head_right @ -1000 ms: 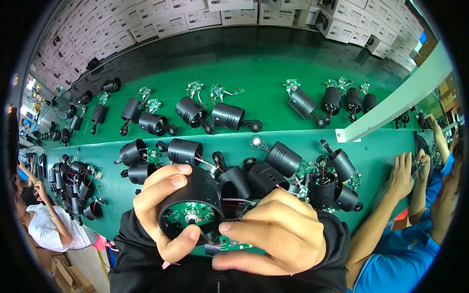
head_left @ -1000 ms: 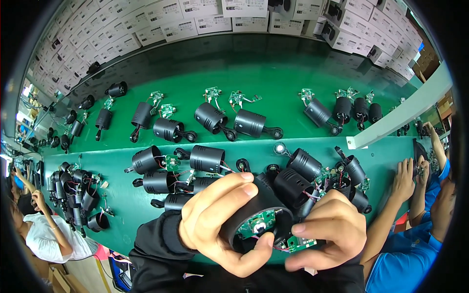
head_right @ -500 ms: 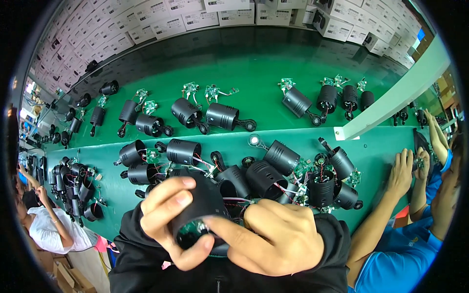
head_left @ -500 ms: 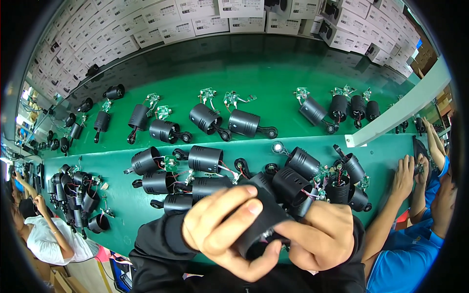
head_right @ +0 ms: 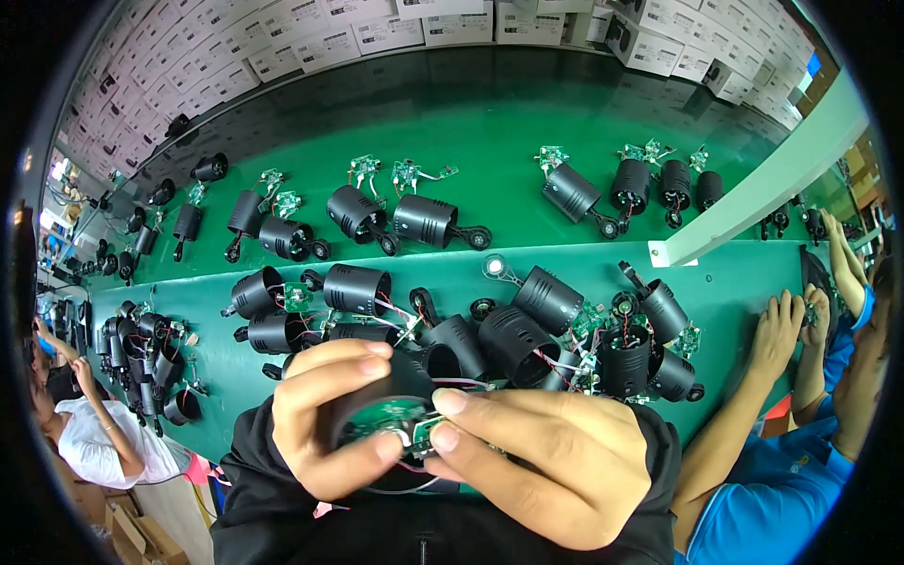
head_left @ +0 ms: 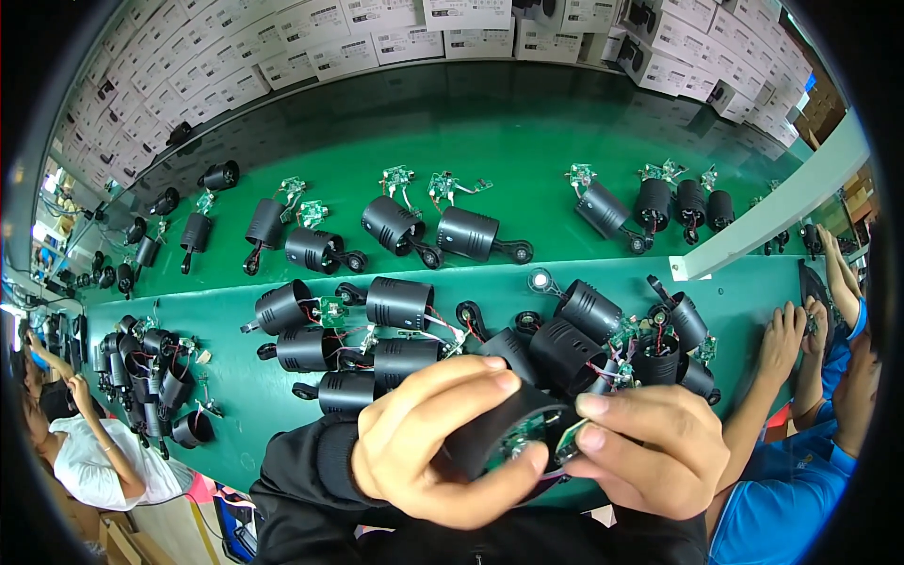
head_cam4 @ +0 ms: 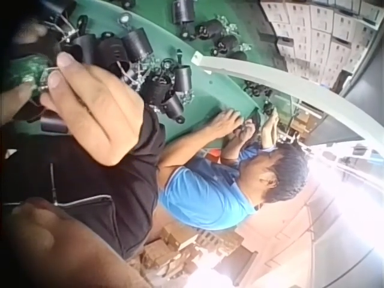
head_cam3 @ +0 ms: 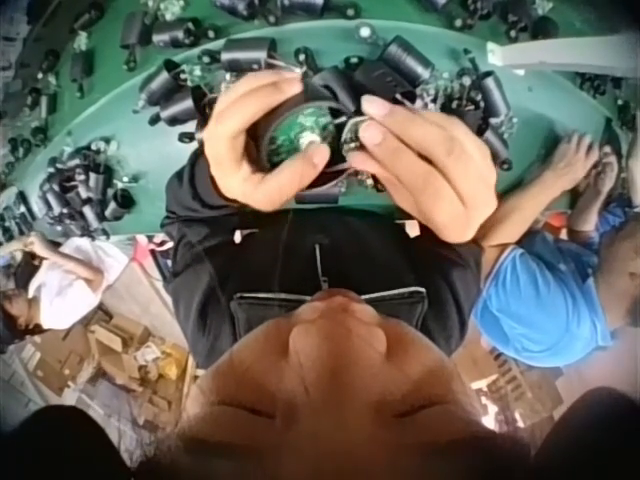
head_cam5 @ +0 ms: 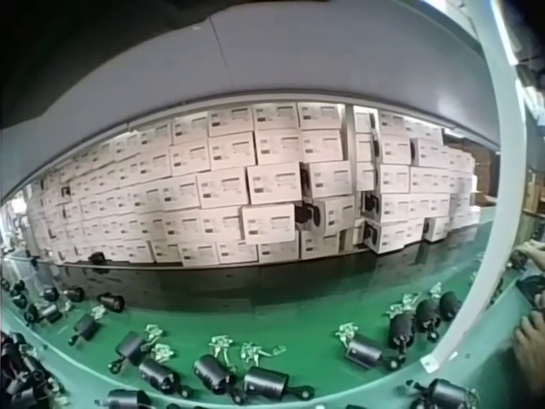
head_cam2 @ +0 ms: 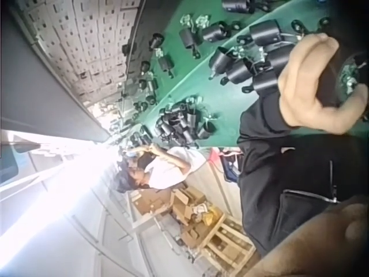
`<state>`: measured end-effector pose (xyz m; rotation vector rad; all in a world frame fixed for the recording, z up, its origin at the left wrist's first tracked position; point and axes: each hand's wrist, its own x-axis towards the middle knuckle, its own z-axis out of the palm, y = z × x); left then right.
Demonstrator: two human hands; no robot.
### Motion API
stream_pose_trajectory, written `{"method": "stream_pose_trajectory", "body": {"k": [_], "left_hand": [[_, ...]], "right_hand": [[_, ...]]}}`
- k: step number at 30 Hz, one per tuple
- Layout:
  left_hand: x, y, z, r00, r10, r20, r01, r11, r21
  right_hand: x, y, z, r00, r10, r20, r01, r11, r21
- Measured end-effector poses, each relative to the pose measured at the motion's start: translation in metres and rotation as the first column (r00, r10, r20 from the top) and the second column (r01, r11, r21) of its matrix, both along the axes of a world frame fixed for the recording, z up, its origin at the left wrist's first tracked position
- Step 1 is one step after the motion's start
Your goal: Assembling the internal circuit boards and housing of security cameras on a factory production line.
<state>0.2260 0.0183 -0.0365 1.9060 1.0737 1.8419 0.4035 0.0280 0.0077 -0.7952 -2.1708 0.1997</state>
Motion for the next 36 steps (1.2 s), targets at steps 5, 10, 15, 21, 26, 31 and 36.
{"method": "stream_pose_trajectory", "body": {"k": [5, 10, 15, 21, 26, 31, 36], "left_hand": [[-0.008, 0.014, -0.013, 0.947, -0.037, -0.320, 0.111, 0.970, 0.215], [-0.008, 0.010, -0.014, 0.891, 0.004, -0.454, 0.090, 0.979, 0.185], [-0.017, 0.009, -0.012, 0.838, -0.016, -0.545, 0.092, 0.989, 0.112], [-0.017, 0.008, -0.012, 0.819, 0.004, -0.574, 0.080, 0.990, 0.121], [-0.012, 0.009, -0.013, 0.825, 0.059, -0.562, 0.048, 0.983, 0.175], [-0.009, 0.010, -0.012, 0.818, 0.065, -0.572, 0.043, 0.984, 0.173], [-0.006, 0.008, -0.014, 0.850, -0.003, -0.527, 0.075, 0.991, 0.115]], "right_hand": [[-0.001, 0.015, -0.010, 0.988, 0.134, -0.081, -0.137, 0.990, -0.028], [-0.007, 0.021, -0.029, 0.972, 0.178, -0.151, -0.183, 0.983, -0.018], [-0.011, 0.022, -0.041, 0.965, 0.215, -0.150, -0.213, 0.977, 0.029], [-0.012, 0.019, -0.041, 0.968, 0.193, -0.159, -0.198, 0.980, -0.019], [-0.012, 0.018, -0.043, 0.960, 0.177, -0.218, -0.173, 0.984, 0.037], [-0.011, 0.015, -0.044, 0.973, 0.095, -0.208, -0.069, 0.989, 0.129], [-0.009, 0.018, -0.042, 0.963, 0.165, -0.214, -0.176, 0.984, -0.031]]}}
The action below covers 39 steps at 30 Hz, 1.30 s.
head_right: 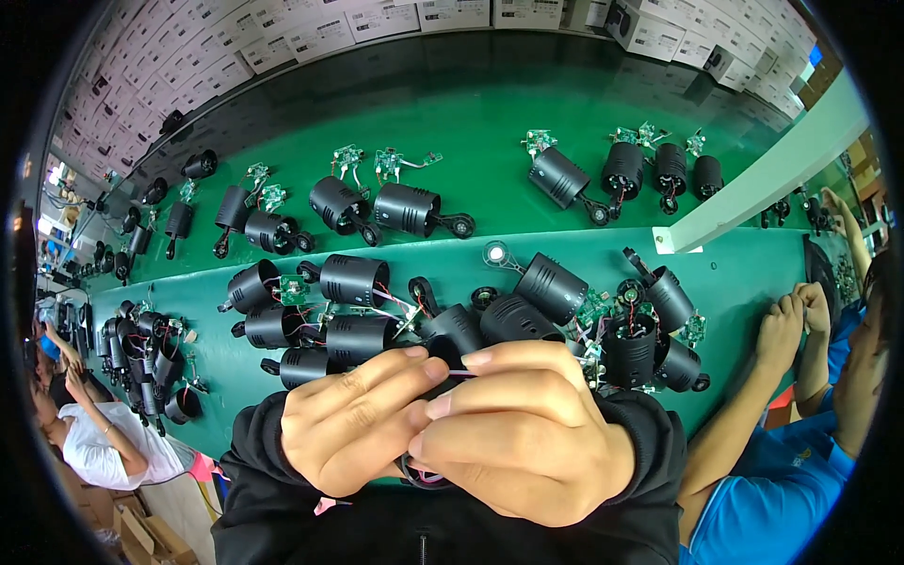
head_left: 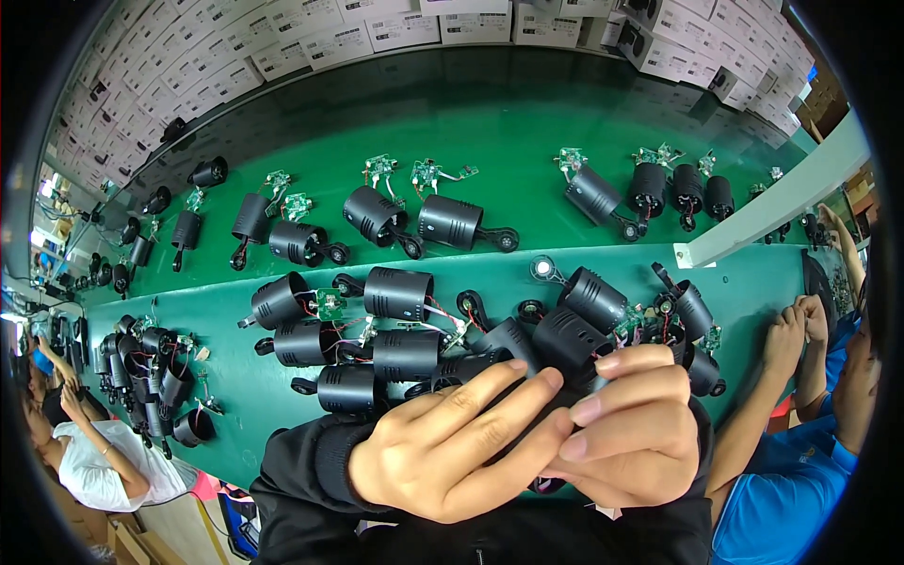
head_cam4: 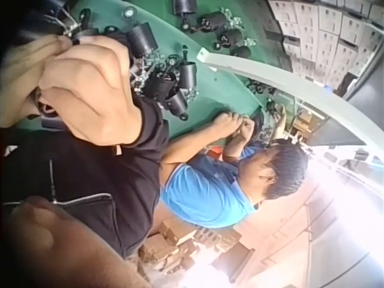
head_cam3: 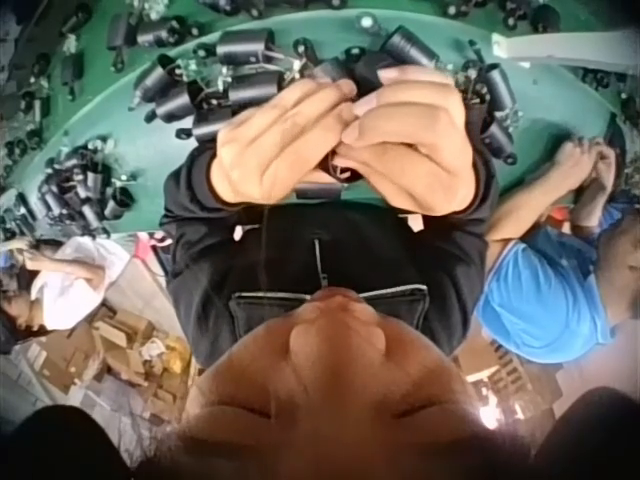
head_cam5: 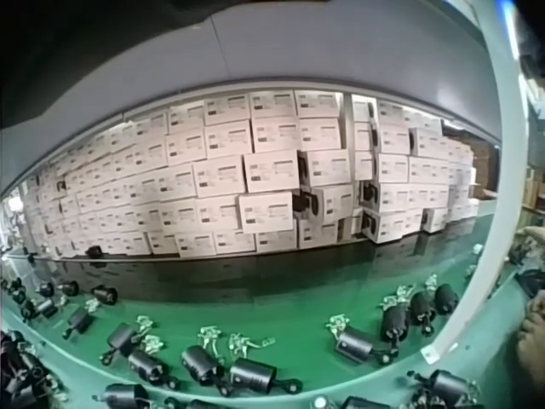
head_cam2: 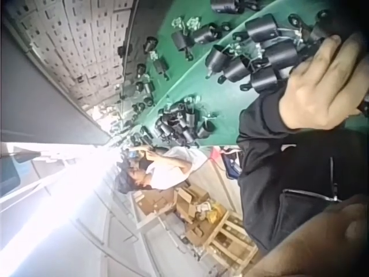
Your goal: Assembling the internal circuit boards and housing of security cameras on a factory production line.
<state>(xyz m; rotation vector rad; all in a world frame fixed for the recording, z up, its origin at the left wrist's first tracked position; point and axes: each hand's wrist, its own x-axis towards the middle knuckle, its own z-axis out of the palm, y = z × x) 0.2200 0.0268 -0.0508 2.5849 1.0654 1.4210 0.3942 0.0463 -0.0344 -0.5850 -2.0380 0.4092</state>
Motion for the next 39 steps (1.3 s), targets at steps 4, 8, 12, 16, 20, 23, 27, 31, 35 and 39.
{"method": "stream_pose_trajectory", "body": {"k": [4, 8, 12, 16, 20, 23, 27, 31, 35, 39], "left_hand": [[0.003, 0.001, 0.000, 0.998, -0.044, 0.035, 0.045, 0.999, -0.030], [0.005, 0.000, -0.001, 0.984, -0.078, 0.157, 0.095, 0.990, -0.102], [0.011, 0.010, -0.011, 0.959, -0.150, 0.240, 0.154, 0.988, 0.000], [0.017, 0.006, -0.009, 0.919, -0.113, 0.377, 0.180, 0.973, -0.146], [0.017, 0.002, -0.006, 0.883, -0.057, 0.467, 0.235, 0.913, -0.333], [0.012, 0.002, -0.005, 0.884, -0.134, 0.448, 0.326, 0.864, -0.383], [-0.004, 0.015, -0.008, 0.833, -0.463, 0.303, 0.549, 0.754, -0.360], [-0.009, 0.017, -0.007, 0.750, -0.565, 0.343, 0.659, 0.597, -0.456], [-0.009, 0.016, -0.004, 0.757, -0.508, 0.410, 0.653, 0.598, -0.464], [0.000, 0.015, 0.000, 0.863, -0.341, 0.374, 0.436, 0.876, -0.207]], "right_hand": [[0.003, -0.001, 0.001, 0.999, 0.017, -0.030, -0.017, 1.000, -0.005], [0.006, -0.002, 0.011, 0.993, 0.003, 0.120, -0.003, 1.000, 0.004], [0.010, 0.007, 0.013, 0.994, 0.061, 0.095, -0.048, 0.990, -0.132], [0.010, 0.005, 0.013, 0.998, -0.005, 0.064, 0.016, 0.986, -0.168], [0.009, 0.005, 0.011, 0.999, -0.034, 0.026, 0.037, 0.989, -0.141], [0.009, 0.013, 0.002, 0.990, 0.136, -0.023, -0.137, 0.987, -0.082], [0.009, 0.024, -0.014, 0.933, 0.353, -0.076, -0.354, 0.935, 0.001], [0.005, 0.027, -0.014, 0.884, 0.460, -0.081, -0.462, 0.887, 0.001], [0.003, 0.029, -0.007, 0.882, 0.467, -0.071, -0.467, 0.884, 0.017], [0.006, 0.028, 0.004, 0.946, 0.319, -0.056, -0.310, 0.942, 0.127]]}}
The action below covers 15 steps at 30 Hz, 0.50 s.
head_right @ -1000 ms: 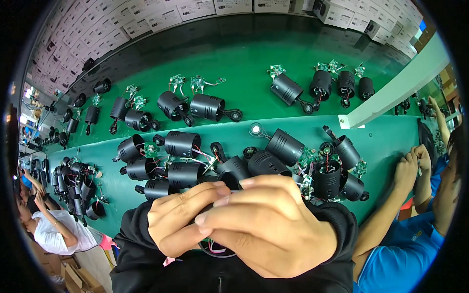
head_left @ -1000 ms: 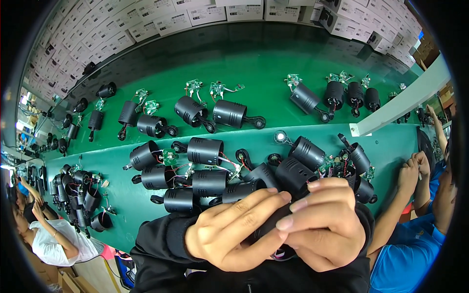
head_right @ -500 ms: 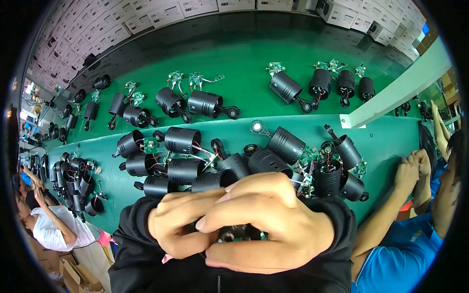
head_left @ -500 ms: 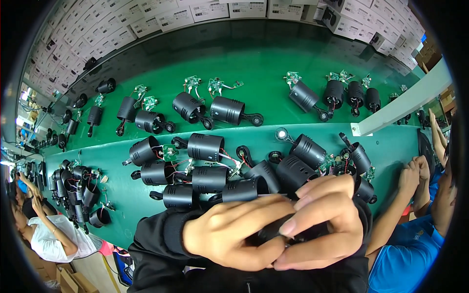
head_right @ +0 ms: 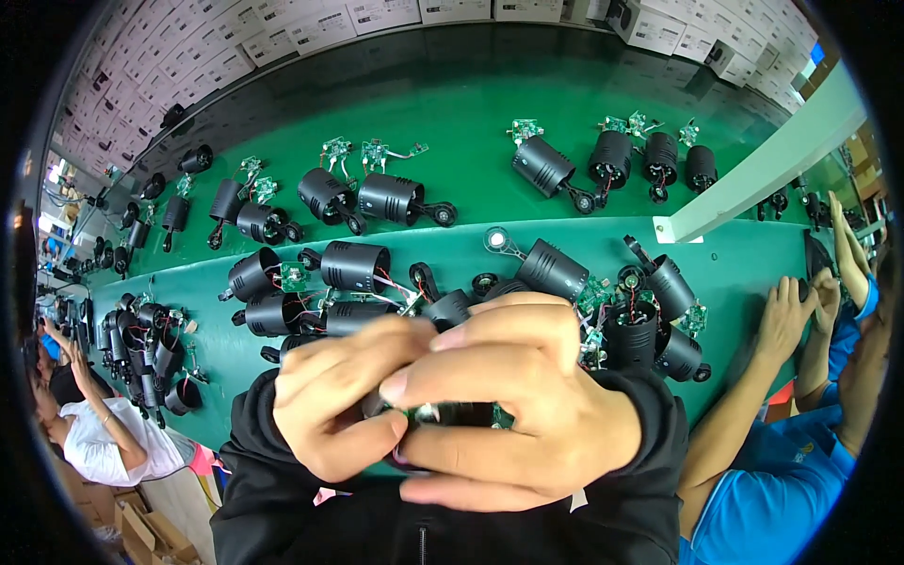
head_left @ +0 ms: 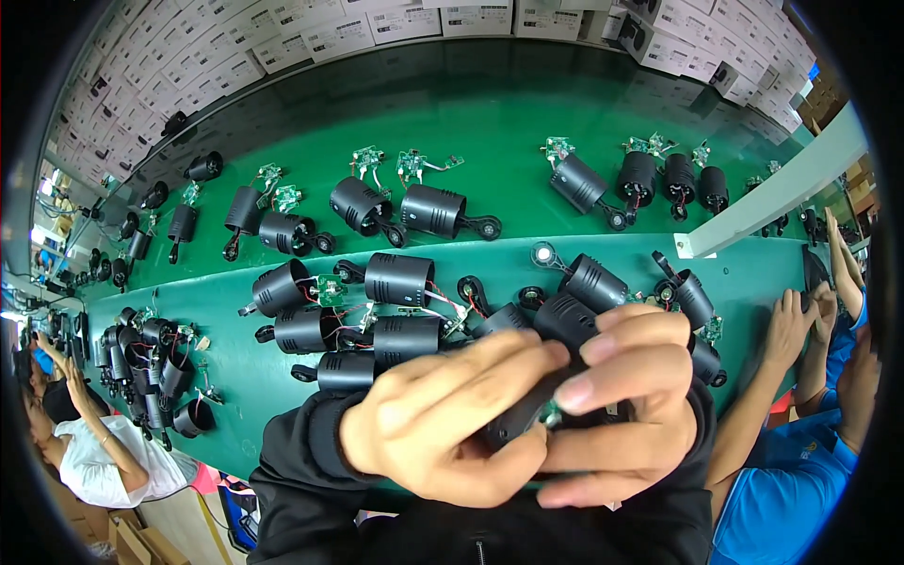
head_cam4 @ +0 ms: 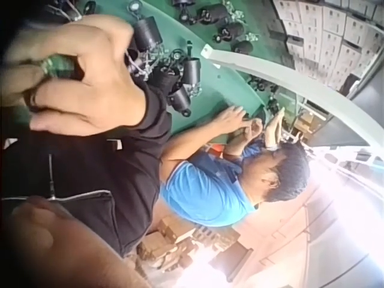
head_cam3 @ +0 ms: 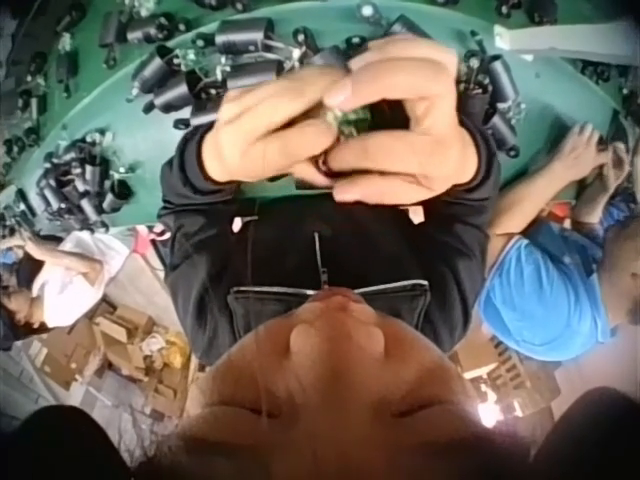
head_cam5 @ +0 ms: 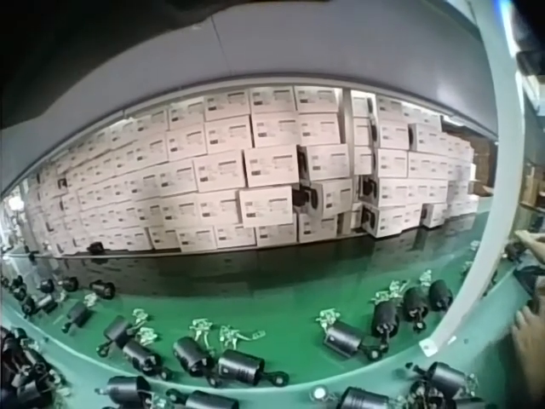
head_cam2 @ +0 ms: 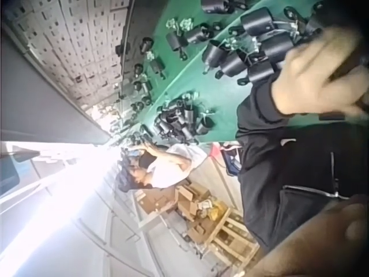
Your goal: Assembling the internal circuit boards and housing of security cameras on a factory production line.
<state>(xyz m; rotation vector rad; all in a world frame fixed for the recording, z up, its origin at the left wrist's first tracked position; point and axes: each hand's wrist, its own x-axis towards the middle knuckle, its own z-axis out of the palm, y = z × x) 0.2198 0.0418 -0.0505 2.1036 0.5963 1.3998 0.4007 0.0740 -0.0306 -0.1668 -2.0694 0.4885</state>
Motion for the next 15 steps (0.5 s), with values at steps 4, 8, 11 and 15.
{"method": "stream_pose_trajectory", "body": {"k": [4, 8, 11, 15], "left_hand": [[0.008, -0.001, 0.006, 0.905, 0.403, -0.138, -0.356, 0.893, 0.275], [0.011, -0.005, 0.005, 0.916, 0.378, -0.133, -0.337, 0.906, 0.254], [0.011, -0.006, 0.002, 0.920, 0.370, -0.131, -0.332, 0.912, 0.243], [0.011, -0.004, -0.003, 0.921, 0.368, -0.126, -0.333, 0.914, 0.232]], "right_hand": [[0.008, -0.013, 0.012, 0.933, -0.166, 0.320, 0.202, 0.976, -0.081], [0.011, -0.007, 0.015, 0.945, -0.046, 0.325, 0.103, 0.982, -0.160], [0.012, -0.006, 0.015, 0.943, 0.006, 0.332, 0.063, 0.978, -0.197], [0.014, -0.005, 0.014, 0.933, 0.036, 0.357, 0.048, 0.974, -0.223]]}}
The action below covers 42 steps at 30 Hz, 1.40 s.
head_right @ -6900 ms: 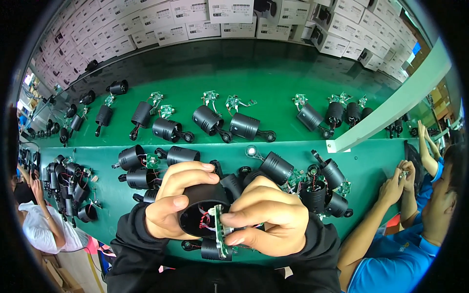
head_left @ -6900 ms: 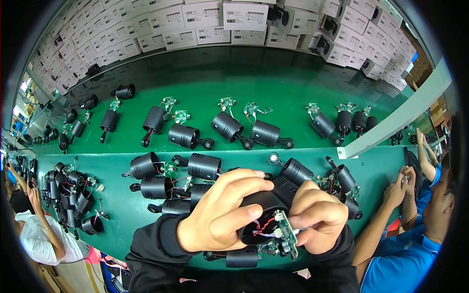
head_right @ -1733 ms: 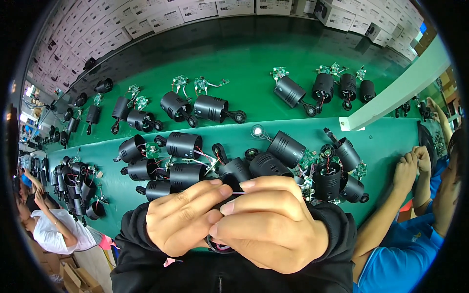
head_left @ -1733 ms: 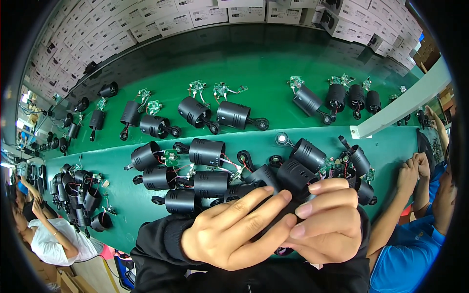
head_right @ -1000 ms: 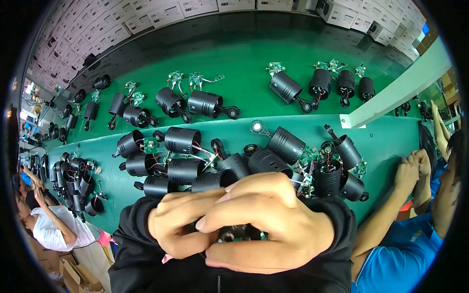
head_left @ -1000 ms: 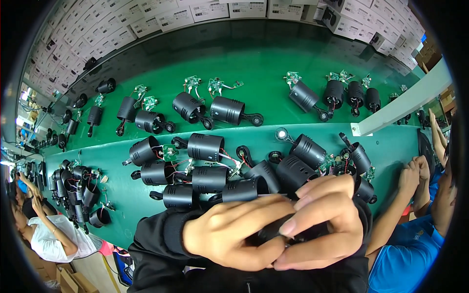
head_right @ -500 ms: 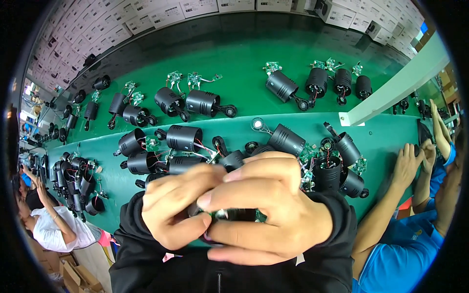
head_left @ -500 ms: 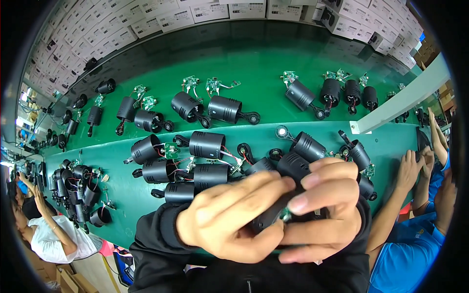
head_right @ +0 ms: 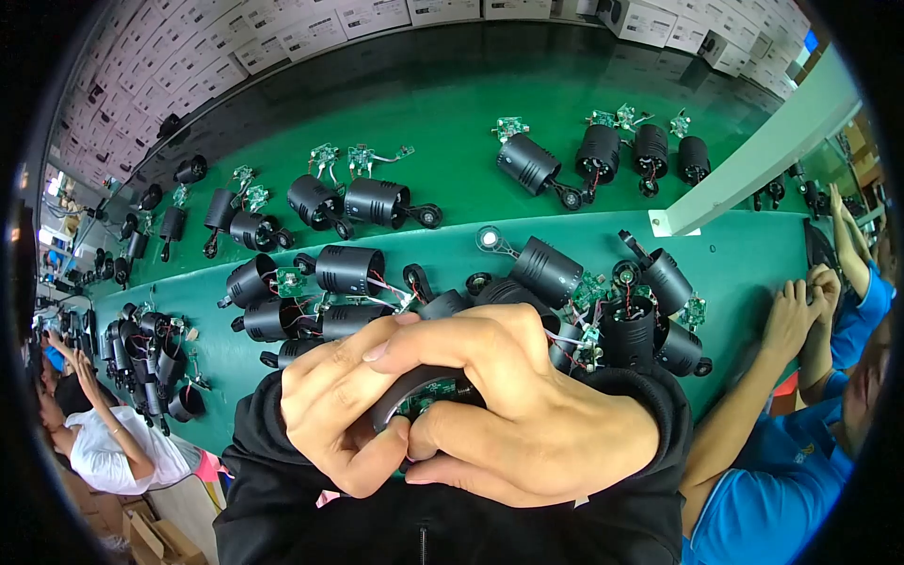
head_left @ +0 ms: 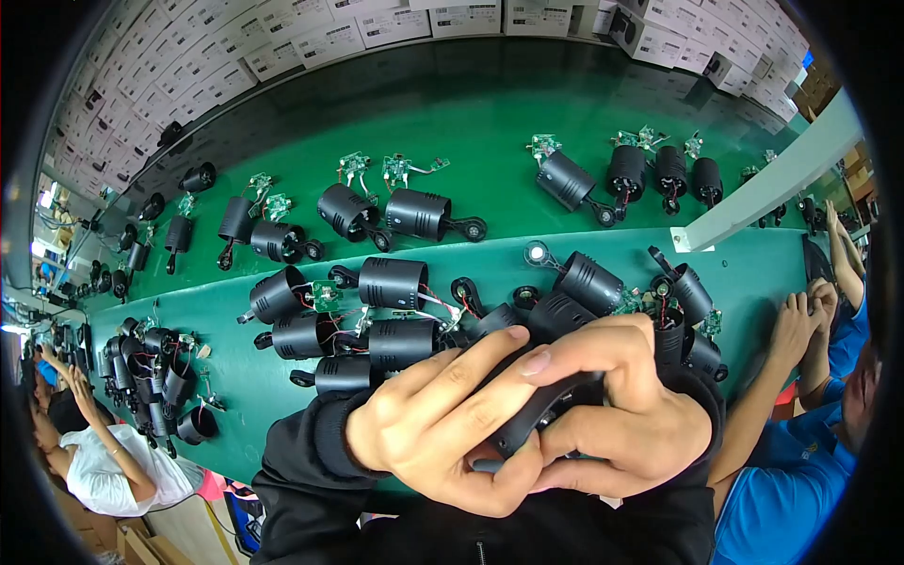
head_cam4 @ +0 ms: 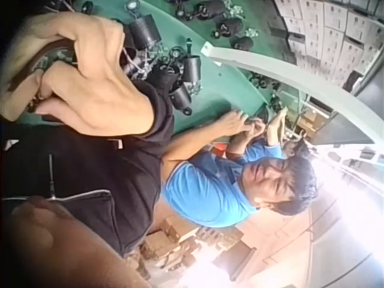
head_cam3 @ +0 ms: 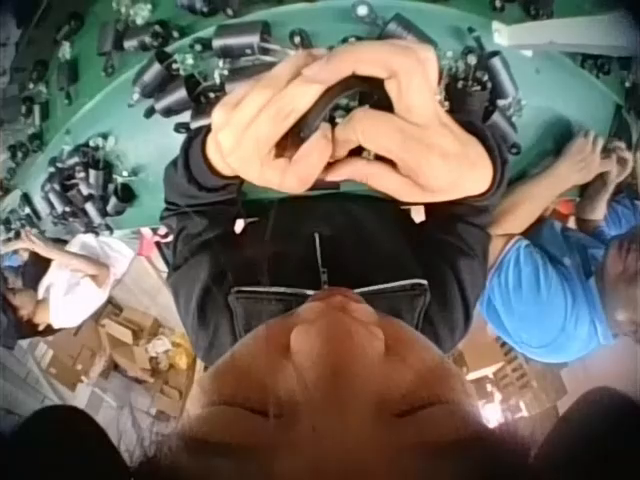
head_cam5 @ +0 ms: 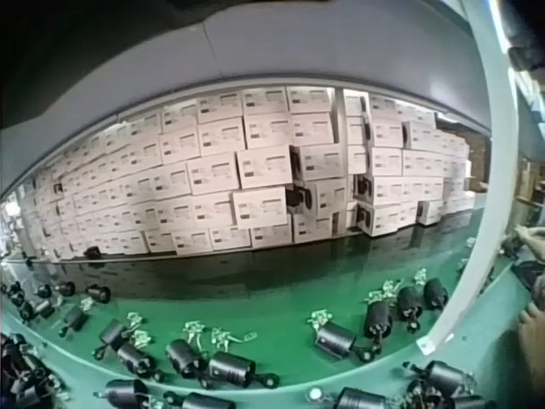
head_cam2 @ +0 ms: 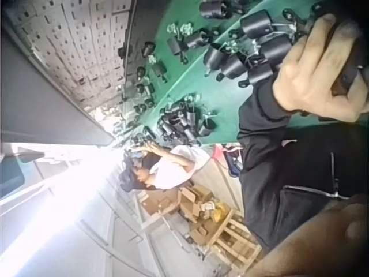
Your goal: Assembling the internal circuit boards and housing of security cameras on a factory production line.
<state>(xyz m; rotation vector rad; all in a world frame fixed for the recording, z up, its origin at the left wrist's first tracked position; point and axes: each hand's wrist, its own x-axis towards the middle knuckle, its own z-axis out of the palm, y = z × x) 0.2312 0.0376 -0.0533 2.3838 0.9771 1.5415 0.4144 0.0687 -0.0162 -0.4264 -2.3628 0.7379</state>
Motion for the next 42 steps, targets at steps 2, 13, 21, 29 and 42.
{"method": "stream_pose_trajectory", "body": {"k": [2, 13, 21, 29, 42], "left_hand": [[0.002, 0.003, -0.003, 0.999, -0.019, 0.033, 0.019, 1.000, -0.017], [0.009, 0.008, -0.005, 0.998, -0.014, 0.061, 0.021, 0.994, -0.110], [0.011, 0.011, -0.006, 0.994, -0.045, 0.098, 0.054, 0.994, -0.091], [0.007, 0.013, -0.005, 0.976, -0.174, 0.129, 0.180, 0.983, -0.044], [0.008, 0.009, -0.007, 0.941, -0.174, 0.289, 0.228, 0.960, -0.163]], "right_hand": [[0.001, 0.002, -0.002, 1.000, 0.009, -0.028, -0.012, 0.994, -0.113], [0.007, 0.005, -0.001, 0.996, -0.084, -0.042, 0.074, 0.979, -0.190], [0.007, 0.005, 0.005, 0.982, -0.171, -0.074, 0.164, 0.982, -0.094], [0.005, -0.004, 0.005, 0.933, -0.326, -0.149, 0.329, 0.944, -0.010], [0.001, 0.001, 0.002, 0.978, -0.174, -0.117, 0.187, 0.976, 0.109]]}}
